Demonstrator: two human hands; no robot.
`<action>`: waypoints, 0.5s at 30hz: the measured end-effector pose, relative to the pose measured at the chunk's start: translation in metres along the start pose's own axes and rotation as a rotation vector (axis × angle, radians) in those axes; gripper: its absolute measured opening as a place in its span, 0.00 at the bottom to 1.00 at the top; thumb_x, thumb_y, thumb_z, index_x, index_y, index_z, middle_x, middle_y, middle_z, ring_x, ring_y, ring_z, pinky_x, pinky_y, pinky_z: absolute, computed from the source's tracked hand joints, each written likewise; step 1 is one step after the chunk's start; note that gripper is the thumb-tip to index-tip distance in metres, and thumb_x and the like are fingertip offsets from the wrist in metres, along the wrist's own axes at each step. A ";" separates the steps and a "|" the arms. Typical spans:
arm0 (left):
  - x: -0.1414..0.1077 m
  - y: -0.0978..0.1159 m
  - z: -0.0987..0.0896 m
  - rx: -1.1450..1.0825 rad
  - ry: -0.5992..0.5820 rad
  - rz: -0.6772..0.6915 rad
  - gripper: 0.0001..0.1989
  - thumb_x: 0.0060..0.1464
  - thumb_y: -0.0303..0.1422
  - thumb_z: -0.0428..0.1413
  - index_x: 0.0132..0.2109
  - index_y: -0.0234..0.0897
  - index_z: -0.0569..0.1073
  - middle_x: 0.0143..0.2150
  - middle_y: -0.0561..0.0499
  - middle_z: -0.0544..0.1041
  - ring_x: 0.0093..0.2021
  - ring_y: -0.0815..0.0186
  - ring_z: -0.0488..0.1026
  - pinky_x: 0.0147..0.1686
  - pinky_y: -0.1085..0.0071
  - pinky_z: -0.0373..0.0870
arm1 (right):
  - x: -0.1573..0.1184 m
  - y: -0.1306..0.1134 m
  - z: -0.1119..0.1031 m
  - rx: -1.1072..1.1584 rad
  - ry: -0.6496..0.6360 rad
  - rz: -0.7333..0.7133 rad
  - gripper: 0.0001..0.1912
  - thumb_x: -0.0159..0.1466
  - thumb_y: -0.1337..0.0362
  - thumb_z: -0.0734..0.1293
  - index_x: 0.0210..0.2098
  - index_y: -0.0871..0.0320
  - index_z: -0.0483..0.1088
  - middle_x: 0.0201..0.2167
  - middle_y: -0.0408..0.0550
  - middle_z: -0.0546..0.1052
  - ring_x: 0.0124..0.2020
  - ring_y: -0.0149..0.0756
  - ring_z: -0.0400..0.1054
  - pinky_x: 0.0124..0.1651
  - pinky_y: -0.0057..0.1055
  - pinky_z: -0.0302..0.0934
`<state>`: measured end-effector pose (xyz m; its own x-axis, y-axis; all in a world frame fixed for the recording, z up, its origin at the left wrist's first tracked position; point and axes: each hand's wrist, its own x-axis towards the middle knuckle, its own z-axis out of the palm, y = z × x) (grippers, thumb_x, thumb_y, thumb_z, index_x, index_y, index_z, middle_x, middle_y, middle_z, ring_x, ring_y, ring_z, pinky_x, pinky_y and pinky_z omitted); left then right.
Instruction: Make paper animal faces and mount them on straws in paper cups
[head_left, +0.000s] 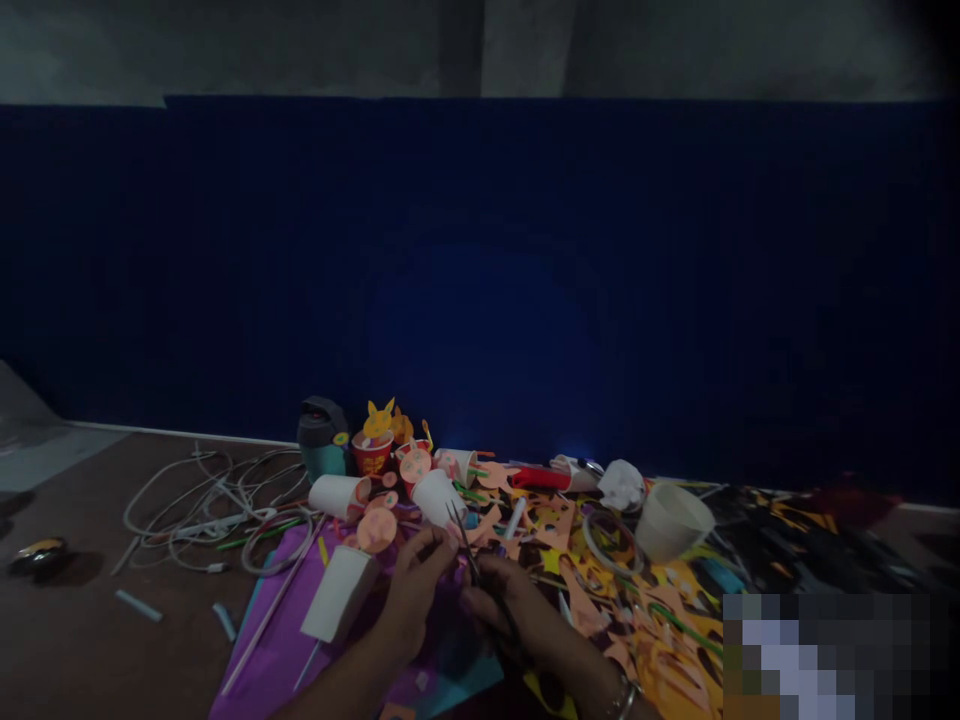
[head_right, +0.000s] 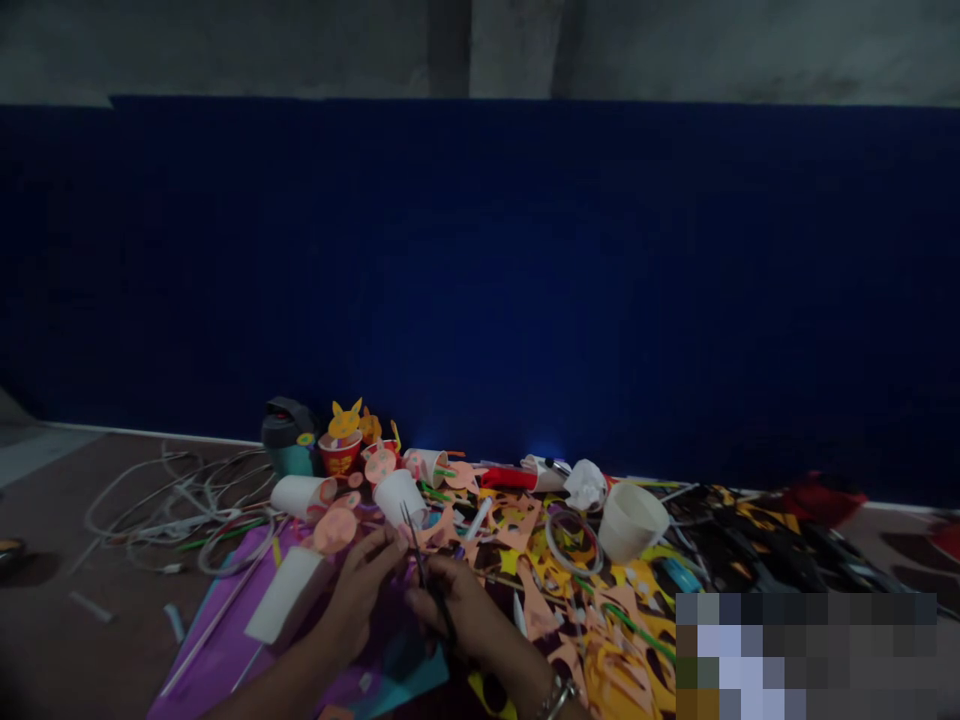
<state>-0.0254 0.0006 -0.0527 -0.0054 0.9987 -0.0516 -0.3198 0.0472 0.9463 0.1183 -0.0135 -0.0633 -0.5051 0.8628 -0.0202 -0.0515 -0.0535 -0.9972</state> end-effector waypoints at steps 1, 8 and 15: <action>0.000 0.000 0.000 -0.008 -0.004 -0.010 0.12 0.44 0.39 0.62 0.26 0.35 0.71 0.22 0.57 0.67 0.23 0.71 0.61 0.25 0.76 0.57 | 0.000 0.000 0.000 -0.007 -0.002 -0.003 0.18 0.55 0.50 0.67 0.31 0.58 0.61 0.18 0.35 0.63 0.14 0.23 0.56 0.17 0.20 0.54; 0.000 0.000 0.000 0.008 -0.027 0.007 0.11 0.45 0.37 0.61 0.25 0.35 0.71 0.21 0.57 0.65 0.24 0.71 0.60 0.25 0.77 0.56 | 0.001 0.001 0.000 -0.009 0.009 -0.016 0.20 0.55 0.48 0.67 0.31 0.59 0.62 0.18 0.35 0.63 0.15 0.23 0.56 0.18 0.20 0.54; 0.001 0.000 -0.001 0.017 -0.025 0.022 0.10 0.46 0.35 0.61 0.24 0.35 0.69 0.21 0.58 0.65 0.24 0.72 0.59 0.25 0.77 0.56 | 0.001 -0.001 0.003 -0.001 0.020 0.003 0.20 0.55 0.47 0.66 0.31 0.58 0.62 0.16 0.34 0.62 0.13 0.22 0.55 0.16 0.20 0.55</action>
<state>-0.0261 0.0012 -0.0529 0.0117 0.9997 -0.0227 -0.3036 0.0252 0.9525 0.1154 -0.0139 -0.0626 -0.4876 0.8727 -0.0250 -0.0486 -0.0558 -0.9973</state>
